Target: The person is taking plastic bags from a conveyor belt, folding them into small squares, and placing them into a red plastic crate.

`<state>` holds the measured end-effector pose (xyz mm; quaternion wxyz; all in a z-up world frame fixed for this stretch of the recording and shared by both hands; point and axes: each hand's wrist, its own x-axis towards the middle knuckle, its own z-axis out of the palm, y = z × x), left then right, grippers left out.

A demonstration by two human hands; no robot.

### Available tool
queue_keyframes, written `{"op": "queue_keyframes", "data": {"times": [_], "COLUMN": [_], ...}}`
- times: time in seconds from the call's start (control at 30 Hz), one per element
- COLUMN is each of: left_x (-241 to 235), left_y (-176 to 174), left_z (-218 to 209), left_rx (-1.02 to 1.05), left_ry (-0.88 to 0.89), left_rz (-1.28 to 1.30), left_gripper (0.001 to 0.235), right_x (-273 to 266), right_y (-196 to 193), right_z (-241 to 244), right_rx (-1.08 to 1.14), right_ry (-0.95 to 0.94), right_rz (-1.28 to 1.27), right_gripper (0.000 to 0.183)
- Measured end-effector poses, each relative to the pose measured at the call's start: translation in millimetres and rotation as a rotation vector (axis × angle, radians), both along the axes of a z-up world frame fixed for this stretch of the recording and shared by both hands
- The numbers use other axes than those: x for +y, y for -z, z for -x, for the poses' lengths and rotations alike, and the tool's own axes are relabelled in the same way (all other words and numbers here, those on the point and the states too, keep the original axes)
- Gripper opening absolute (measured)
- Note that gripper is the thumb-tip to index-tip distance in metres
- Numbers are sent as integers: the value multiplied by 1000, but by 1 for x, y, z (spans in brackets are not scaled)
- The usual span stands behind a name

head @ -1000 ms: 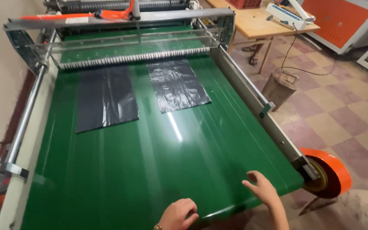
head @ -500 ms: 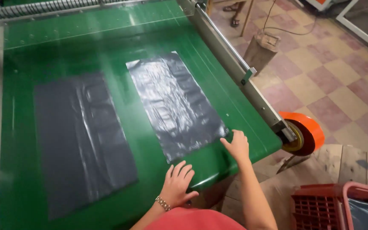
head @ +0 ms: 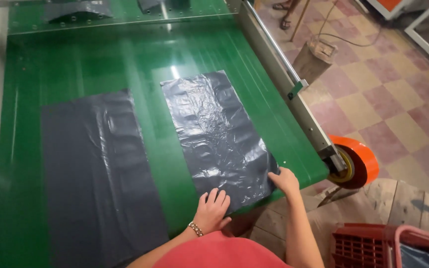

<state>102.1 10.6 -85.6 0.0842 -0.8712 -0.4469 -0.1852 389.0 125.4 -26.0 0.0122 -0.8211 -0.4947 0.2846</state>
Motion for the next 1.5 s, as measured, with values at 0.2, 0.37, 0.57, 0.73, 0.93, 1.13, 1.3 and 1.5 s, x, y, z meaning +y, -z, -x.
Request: {"op": "queue_keyframes", "data": {"times": [0.2, 0.37, 0.57, 0.73, 0.93, 1.13, 1.3, 1.5], "left_x": [7, 18, 35, 99, 254, 343, 364, 344], "left_y": [-17, -65, -141, -157, -83, -10, 31, 12], "left_z": [3, 40, 99, 137, 171, 184, 186, 164], "left_rx": [-36, -34, -42, -378, -693, -544, -450, -121], "left_ry": [-27, 43, 133, 33, -161, -566, -587, -677], "left_rz": [89, 423, 935, 966, 601, 615, 482, 83], "left_gripper": [52, 8, 19, 34, 28, 33, 25, 36], "right_x": [-1, -10, -15, 35, 206, 308, 318, 344], "right_y": [-27, -49, -24, -53, 16, 74, 60, 28], "right_z": [13, -1, -47, -1, 40, 87, 96, 124], "right_rx": [915, 913, 1138, 1305, 630, 92, -38, 80], "right_ry": [328, 67, -156, -214, -399, -350, -522, -716], "right_rz": [-461, -505, -121, -90, -350, -321, -422, -375], "right_gripper": [34, 40, 20, 42, 18, 27, 53, 80]}}
